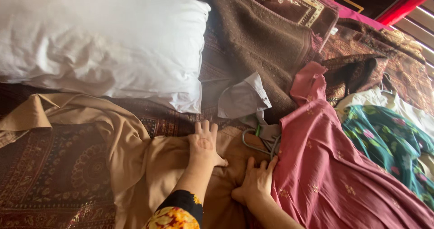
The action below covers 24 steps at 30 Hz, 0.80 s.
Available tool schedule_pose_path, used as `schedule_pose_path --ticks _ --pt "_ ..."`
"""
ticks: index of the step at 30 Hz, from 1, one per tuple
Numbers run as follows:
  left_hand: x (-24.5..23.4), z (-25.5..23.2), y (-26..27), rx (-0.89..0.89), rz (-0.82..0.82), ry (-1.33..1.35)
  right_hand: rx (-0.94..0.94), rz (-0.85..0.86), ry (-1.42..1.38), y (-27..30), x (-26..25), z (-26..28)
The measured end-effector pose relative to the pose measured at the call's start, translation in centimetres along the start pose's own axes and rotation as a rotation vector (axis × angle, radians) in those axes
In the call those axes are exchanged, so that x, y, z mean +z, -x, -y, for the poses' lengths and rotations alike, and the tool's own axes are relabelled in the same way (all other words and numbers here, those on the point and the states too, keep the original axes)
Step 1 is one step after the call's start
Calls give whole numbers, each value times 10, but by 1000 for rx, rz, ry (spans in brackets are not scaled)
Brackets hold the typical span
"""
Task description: The person picks up shirts from a bed, places them on hangers, and hangs them in a wardrobe. The person handles a teal shirt, a light green shirt, and a beige shirt, placing each on a hanger and then hanging it on a rod inside the wardrobe.
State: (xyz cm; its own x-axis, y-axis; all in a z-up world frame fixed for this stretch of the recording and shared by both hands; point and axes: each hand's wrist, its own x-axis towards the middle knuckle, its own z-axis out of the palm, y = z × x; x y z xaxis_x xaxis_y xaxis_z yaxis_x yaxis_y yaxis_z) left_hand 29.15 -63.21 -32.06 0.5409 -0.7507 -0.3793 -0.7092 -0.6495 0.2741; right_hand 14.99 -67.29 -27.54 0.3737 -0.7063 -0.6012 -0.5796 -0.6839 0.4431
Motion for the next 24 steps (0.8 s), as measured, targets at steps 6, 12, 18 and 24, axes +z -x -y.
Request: schedule_pose_path --ticks 6,12,18,24 --pt "19 -5 36 220 -440 32 -16 -39 36 9 10 3" --pt "-3 -19 37 26 -94 -224 27 -90 24 14 18 6" --pt "4 -20 26 -20 -62 -218 17 -181 -28 5 23 4" --pt "33 8 45 57 -307 155 -8 -207 1 15 32 4"
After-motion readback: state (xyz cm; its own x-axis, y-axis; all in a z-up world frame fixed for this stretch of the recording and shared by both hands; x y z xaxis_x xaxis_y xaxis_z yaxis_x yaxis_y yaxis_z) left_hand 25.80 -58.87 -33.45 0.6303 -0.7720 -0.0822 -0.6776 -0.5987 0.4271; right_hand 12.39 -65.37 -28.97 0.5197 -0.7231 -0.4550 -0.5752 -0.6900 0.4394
